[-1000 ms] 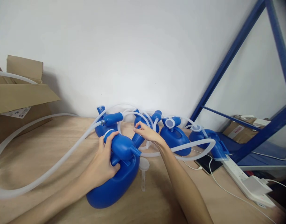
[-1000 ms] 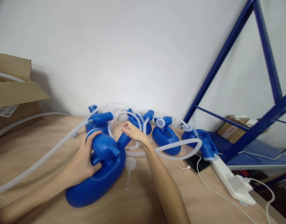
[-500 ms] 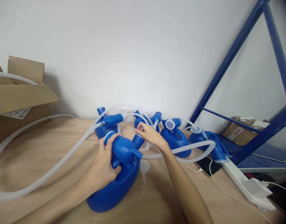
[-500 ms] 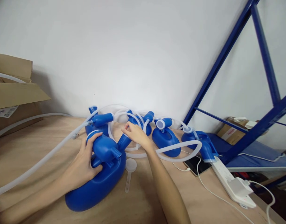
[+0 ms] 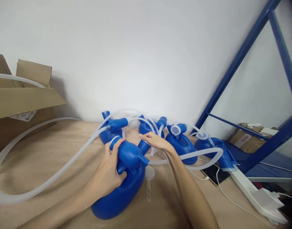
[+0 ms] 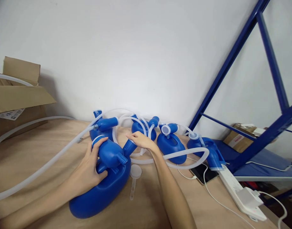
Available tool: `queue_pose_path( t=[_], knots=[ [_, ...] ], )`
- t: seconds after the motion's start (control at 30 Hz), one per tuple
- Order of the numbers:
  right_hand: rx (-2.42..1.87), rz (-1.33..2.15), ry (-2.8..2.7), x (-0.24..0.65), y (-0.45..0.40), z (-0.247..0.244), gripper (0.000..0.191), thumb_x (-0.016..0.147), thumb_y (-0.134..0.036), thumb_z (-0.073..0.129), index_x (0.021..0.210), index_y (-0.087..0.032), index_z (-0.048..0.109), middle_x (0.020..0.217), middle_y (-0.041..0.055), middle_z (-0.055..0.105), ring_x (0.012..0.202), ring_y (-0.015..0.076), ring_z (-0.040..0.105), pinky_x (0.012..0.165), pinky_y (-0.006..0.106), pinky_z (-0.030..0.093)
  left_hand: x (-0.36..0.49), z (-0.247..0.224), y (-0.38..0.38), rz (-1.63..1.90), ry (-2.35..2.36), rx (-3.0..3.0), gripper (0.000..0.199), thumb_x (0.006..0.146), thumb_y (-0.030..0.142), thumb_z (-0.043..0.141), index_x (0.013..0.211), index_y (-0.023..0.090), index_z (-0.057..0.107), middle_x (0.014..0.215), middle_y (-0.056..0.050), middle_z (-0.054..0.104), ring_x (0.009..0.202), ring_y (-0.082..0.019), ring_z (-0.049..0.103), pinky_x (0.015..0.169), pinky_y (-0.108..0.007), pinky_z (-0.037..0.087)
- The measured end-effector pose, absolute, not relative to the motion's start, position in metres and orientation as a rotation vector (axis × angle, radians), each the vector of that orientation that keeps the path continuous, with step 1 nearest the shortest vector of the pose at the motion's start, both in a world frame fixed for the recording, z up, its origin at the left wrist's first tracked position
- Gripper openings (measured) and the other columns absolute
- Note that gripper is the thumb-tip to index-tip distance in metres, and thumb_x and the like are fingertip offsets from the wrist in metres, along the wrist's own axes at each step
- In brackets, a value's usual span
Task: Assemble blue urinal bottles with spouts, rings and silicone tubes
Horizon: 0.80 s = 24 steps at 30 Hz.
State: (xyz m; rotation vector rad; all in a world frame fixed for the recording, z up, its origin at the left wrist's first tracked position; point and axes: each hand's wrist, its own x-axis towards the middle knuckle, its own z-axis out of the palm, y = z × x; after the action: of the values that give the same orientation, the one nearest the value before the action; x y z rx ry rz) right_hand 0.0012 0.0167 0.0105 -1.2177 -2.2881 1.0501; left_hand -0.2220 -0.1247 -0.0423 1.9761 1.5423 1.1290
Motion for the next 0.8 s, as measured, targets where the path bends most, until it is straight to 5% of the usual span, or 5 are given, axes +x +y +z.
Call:
queue_pose_path(
  t=[0.47,0.6,0.8],
  knots=[
    [-1.08,1.157,-2.021,0.0,0.022,-0.002,0.058,0.089,-0.067,0.058,0.061,-0.026,0.03,0.057,-0.005,0.024,0.055,0.0123,0.021,0.052,0.03,0.022,-0.223,-0.047,-0.126,1.161,1.548,2.019,0.099,0.069,0.011,0.062,0.156,0.036,0.024,0.146,-0.013,0.034,0.081,-0.019,0.069,0.078,-0.043,0.064],
    [-1.023,1.074,-1.799,0.016,0.023,0.017,0.056,0.093,-0.073,0.039,0.066,-0.028,0.02,0.057,-0.0055,0.015,0.055,0.014,0.015,0.052,0.031,0.02,-0.226,-0.047,-0.132,1.143,1.53,2.028,0.097,0.069,0.011,0.061,0.155,0.038,0.026,0.148,-0.012,0.034,0.085,-0.02,0.068,0.078,-0.041,0.064],
    [-0.973,0.739,-1.882,0.031,-0.021,0.062,0.052,0.096,-0.06,0.052,0.065,-0.023,0.033,0.066,-0.0038,0.027,0.06,0.0131,0.023,0.059,0.033,0.022,-0.225,-0.041,-0.132,1.084,1.557,2.011,0.098,0.072,0.012,0.062,0.157,0.039,0.022,0.152,-0.013,0.03,0.08,-0.018,0.069,0.079,-0.045,0.064]
  ],
)
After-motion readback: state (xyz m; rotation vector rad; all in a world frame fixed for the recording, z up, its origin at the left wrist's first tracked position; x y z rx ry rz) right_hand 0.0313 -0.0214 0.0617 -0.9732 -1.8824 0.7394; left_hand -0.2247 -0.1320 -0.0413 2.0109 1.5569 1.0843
